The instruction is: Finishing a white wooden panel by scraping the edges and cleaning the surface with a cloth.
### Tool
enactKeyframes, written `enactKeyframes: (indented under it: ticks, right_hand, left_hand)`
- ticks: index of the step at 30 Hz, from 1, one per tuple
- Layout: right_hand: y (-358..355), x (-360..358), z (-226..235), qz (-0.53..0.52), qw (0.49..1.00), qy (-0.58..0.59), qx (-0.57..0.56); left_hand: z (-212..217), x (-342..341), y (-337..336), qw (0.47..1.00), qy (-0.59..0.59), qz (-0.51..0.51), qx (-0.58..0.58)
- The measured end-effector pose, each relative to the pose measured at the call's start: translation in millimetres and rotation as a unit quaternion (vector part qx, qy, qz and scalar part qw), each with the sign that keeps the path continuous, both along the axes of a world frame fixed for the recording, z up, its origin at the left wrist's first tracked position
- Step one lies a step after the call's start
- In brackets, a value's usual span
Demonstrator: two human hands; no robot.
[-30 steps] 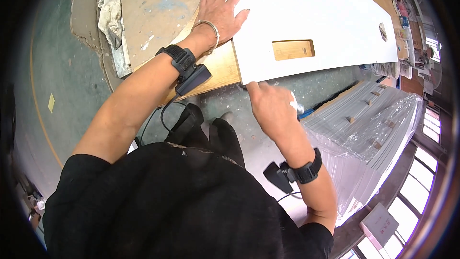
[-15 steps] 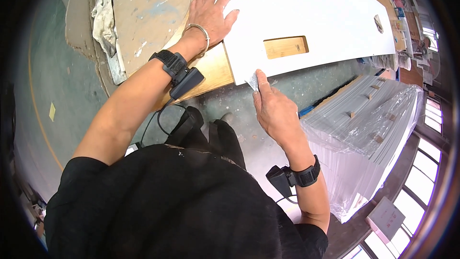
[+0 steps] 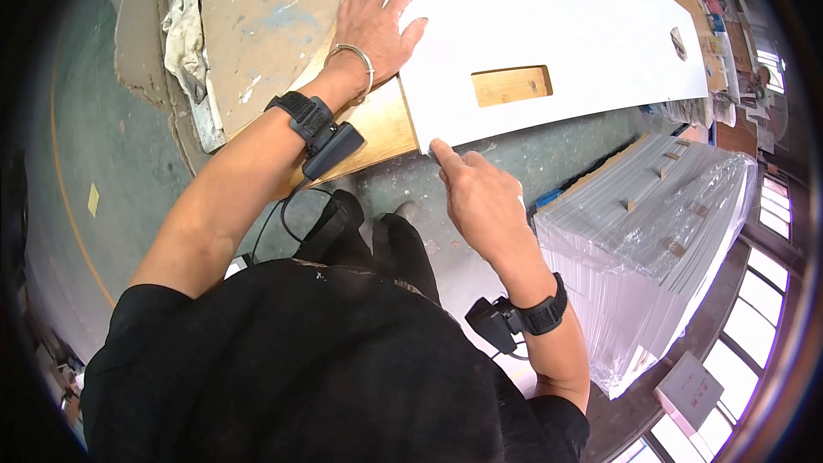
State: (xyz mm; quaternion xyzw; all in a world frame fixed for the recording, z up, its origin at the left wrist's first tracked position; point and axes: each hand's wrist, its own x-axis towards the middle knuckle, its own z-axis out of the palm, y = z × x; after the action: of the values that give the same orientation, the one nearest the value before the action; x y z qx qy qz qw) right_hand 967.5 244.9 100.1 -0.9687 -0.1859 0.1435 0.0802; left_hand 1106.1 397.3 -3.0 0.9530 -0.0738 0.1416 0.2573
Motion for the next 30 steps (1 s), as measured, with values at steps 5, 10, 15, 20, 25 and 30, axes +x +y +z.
enactKeyframes:
  ticks: [5,10,15,20,25,30]
  right_hand:
    - [1,7,2,0.01,1.0,-0.004,0.003]
    - [5,10,3,0.002,0.999,0.028,-0.024]
    - [6,21,-3,-0.008,0.999,0.031,0.017]
    - [-11,3,-8,-0.206,0.953,0.029,0.219]
    - [-17,-38,-20,-0.093,0.985,-0.047,0.135]
    - [-8,-45,-26,-0.085,0.988,-0.047,0.12]
  left_hand:
    - [0,0,0,1.0,-0.001,0.0,0.011]
    - [2,-1,0,1.0,0.017,0.0,0.014]
    - [0,0,0,1.0,0.009,-0.002,0.01]
    - [-2,1,1,1.0,-0.001,-0.006,0.022]
    - [-3,1,-1,1.0,0.0,0.001,0.021]
    - [-2,0,-1,1.0,-0.014,0.005,0.017]
